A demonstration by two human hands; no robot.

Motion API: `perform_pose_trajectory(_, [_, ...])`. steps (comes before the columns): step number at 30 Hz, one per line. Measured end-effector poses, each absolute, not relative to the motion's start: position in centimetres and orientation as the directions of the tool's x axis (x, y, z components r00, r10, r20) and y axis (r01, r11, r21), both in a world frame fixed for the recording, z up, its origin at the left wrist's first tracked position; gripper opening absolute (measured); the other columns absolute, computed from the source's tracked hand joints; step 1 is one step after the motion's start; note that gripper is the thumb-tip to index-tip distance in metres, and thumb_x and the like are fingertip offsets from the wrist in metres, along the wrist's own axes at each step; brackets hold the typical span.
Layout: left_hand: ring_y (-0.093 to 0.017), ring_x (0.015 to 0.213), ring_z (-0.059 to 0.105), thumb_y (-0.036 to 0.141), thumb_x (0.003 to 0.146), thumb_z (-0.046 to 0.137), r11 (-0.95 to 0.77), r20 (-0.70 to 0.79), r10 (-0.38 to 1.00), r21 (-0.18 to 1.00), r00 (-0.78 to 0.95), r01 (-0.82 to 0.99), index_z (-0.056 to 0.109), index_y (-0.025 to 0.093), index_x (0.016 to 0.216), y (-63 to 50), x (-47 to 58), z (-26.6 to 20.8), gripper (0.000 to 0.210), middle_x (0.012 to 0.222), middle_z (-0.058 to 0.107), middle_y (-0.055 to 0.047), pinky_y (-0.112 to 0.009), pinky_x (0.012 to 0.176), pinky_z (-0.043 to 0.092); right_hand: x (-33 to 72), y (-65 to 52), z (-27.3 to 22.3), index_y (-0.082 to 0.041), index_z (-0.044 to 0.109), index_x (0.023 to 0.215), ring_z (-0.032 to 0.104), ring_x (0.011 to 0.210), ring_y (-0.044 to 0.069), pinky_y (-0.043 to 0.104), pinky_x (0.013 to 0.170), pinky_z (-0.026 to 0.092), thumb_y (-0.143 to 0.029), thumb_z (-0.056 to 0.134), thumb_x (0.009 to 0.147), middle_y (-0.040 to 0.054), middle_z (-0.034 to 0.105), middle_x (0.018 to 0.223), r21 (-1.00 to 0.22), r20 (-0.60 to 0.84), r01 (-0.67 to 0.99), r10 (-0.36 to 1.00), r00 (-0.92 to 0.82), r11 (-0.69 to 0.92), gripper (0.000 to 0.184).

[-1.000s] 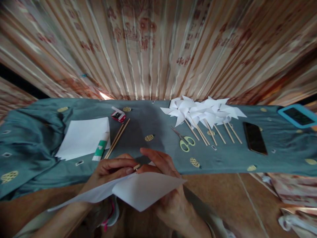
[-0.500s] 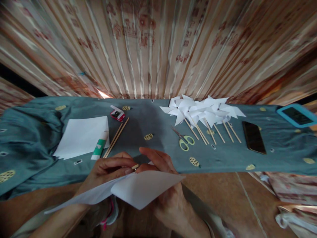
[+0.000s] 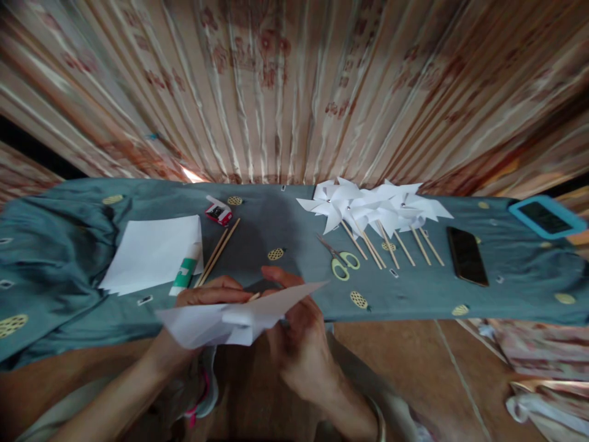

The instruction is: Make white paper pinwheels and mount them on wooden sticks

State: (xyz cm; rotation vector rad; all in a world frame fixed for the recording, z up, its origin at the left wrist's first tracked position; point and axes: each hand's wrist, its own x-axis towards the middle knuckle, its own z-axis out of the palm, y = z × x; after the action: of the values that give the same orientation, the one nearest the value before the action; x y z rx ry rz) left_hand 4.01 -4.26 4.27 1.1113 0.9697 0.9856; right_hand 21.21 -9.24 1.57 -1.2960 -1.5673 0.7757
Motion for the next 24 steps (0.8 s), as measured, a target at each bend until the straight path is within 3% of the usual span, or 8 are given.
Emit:
perform_pose_trajectory(5, [-0.014,0.052,0.056,0.028,0.052,0.080,0.291,-0.275,0.941,0.955,0.197,-0.054,0.076,0.017,0.058,-4.1,4.8,3.7,0.013,0.053,0.065,0.000,-0.021,0.052,0.045,21.3,-7.4,1.0,-0.024,0.067,0.116,0.065,0.110,0.024,0.037,0.090,0.054,-0.032,0.062,0.087,0.0100,0.066,0.125,-0.958,0.112,0.269,0.994,0.018,0.103,0.030])
perform_pose_trajectory(9, [-0.015,0.047,0.056,0.035,0.053,0.080,0.388,-0.381,0.908,0.922,0.173,-0.008,0.072,0.016,0.052,-4.4,5.5,1.9,0.021,0.047,0.063,-0.001,-0.023,0.047,0.042,21.8,-6.3,0.1,-0.018,0.069,0.111,0.069,0.088,0.021,0.031,0.073,0.055,-0.035,0.065,0.081,0.0094,0.072,0.108,-0.983,-0.003,0.185,1.000,0.001,-0.003,0.034])
perform_pose_trajectory(13, [-0.017,0.051,0.060,0.036,0.054,0.079,0.394,-0.373,0.904,0.917,0.208,-0.068,0.074,0.016,0.056,-4.7,5.9,0.1,0.021,0.050,0.065,-0.001,-0.025,0.053,0.046,22.3,-5.7,-0.5,-0.016,0.073,0.097,0.065,0.069,0.018,0.028,0.062,0.052,-0.040,0.068,0.075,0.0054,0.075,0.084,-0.990,-0.099,0.105,0.994,-0.052,-0.094,0.033])
perform_pose_trajectory(24, [-0.017,0.049,0.059,0.031,0.047,0.084,0.358,-0.351,0.931,0.932,0.103,-0.054,0.074,0.016,0.055,-4.3,5.4,0.1,0.019,0.051,0.068,-0.001,-0.025,0.054,0.046,22.2,-5.5,-0.3,-0.019,0.073,0.094,0.064,0.072,0.019,0.031,0.068,0.052,-0.040,0.069,0.073,0.0047,0.076,0.086,-0.985,-0.103,0.145,0.992,-0.074,-0.092,0.030])
